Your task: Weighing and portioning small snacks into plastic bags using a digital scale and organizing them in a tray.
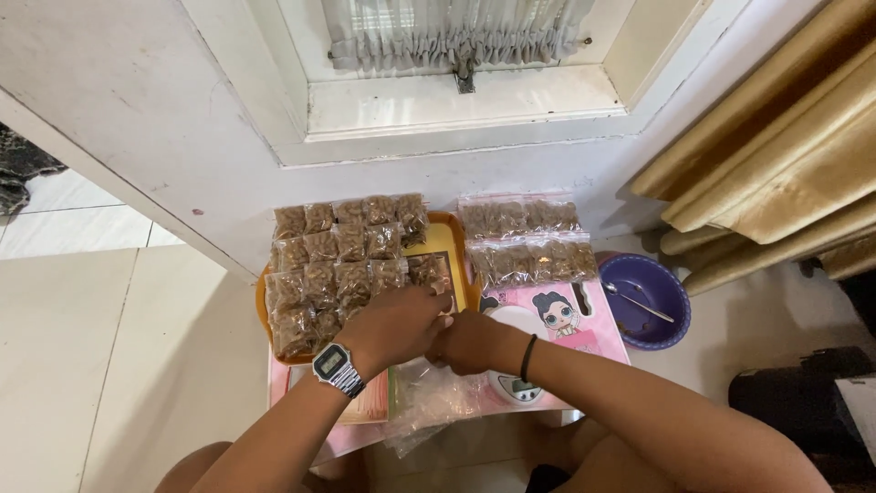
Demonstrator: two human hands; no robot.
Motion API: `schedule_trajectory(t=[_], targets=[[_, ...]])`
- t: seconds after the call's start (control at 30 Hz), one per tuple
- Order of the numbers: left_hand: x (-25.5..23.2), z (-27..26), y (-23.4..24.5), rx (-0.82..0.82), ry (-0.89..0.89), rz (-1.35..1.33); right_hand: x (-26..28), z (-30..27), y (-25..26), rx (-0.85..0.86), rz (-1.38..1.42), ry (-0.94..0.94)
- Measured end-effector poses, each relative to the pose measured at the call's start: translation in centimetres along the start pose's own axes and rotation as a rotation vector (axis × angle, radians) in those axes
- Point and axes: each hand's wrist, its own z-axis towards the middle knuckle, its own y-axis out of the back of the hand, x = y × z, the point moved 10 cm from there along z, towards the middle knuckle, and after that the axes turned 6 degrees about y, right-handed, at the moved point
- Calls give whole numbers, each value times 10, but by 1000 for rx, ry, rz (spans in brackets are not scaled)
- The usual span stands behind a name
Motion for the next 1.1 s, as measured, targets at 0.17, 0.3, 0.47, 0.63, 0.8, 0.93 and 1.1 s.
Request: schedule_trajectory(t=[0.17,0.3,0.47,0.63,0.8,0.93,1.1], targets=[[-8,-10,21,11,0,-124,0,-19,76,100,175,-46],[-14,-22,46,40,36,-306,5,-36,149,99,481,-88],[4,-16,39,80,17,-528,-11,-53,173,141,684,-185],[4,-24,55,89,-4,-679,-15,-58,210,156,765,-198],[1,-32,78,76,15,-736,-26,-61,230,103,879,-235],[1,-35,87,46,23,-738,-20,-59,223,99,942,-201],[1,-31,81,-12,-46,-674,-22,-54,200,88,1052,-135]])
